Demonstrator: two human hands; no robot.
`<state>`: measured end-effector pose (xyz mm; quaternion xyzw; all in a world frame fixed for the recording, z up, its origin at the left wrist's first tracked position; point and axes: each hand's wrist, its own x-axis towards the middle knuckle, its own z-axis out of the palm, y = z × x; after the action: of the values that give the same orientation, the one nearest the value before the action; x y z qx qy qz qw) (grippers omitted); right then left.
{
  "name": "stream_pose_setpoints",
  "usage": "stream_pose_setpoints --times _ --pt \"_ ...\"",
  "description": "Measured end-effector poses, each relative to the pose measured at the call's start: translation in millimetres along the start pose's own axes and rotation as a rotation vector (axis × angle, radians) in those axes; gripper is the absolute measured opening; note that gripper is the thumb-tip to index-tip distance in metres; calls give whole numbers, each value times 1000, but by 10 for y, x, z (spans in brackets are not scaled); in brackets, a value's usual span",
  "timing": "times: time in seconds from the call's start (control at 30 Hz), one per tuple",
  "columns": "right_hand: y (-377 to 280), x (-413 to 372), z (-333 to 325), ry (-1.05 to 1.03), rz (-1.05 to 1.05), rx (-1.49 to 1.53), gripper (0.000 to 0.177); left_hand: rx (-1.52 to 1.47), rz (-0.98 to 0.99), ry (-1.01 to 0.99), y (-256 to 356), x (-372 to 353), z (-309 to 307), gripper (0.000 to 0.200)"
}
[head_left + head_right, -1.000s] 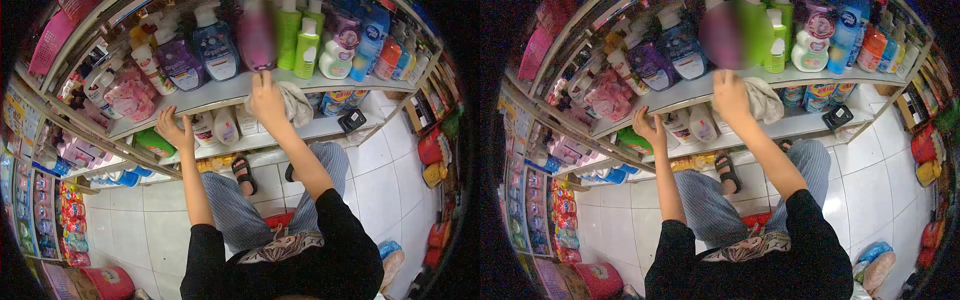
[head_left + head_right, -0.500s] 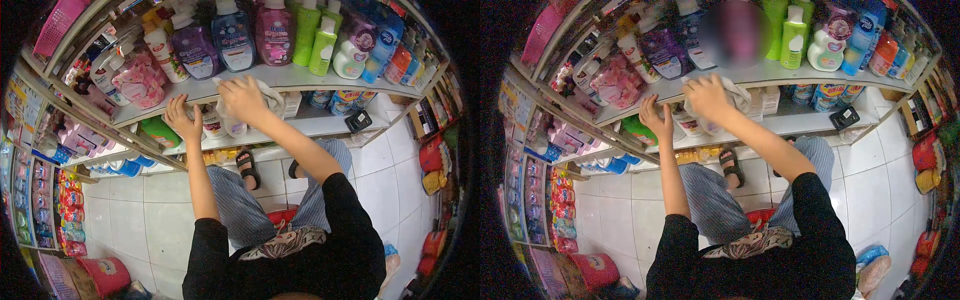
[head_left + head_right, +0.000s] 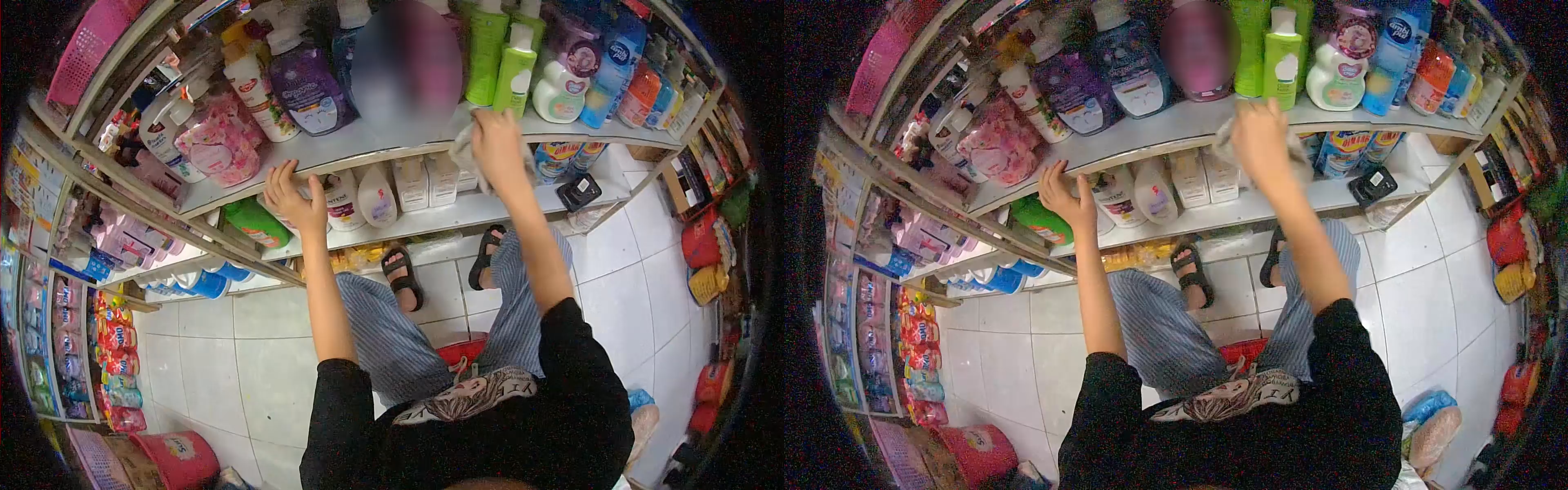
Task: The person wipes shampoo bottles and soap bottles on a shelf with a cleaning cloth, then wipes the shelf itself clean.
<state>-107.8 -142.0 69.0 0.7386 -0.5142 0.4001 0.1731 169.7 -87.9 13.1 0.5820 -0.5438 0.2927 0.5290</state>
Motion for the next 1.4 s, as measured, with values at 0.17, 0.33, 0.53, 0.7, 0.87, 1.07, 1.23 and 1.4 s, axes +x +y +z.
stream_pose_setpoints --times 0.17,0.33,0.53,0.7,0.87,1.07,1.23,1.4 --pt "-610 72 244 -75 93 241 11 -1 9 25 0 4 11 32" --pt "-1286 117 313 -127 -80 225 19 70 35 -1 -35 4 -9 32" --pt "-691 88 135 -177 -187 154 28 87 47 6 -18 3 -14 33" --pt "-20 78 -198 -140 17 63 28 65 27 45 -5 4 20 33" --pt "-251 56 141 12 106 144 12 58 14 77 14 -6 57 33" --pt "-1042 148 311 -235 -145 210 24 88 23 44 -26 -14 39 34" --pt "-642 123 21 -225 -354 73 29 92 35 58 -32 -12 57 34" --pt "95 4 -212 -126 -226 -37 22 60 10 63 -25 -21 69 34"
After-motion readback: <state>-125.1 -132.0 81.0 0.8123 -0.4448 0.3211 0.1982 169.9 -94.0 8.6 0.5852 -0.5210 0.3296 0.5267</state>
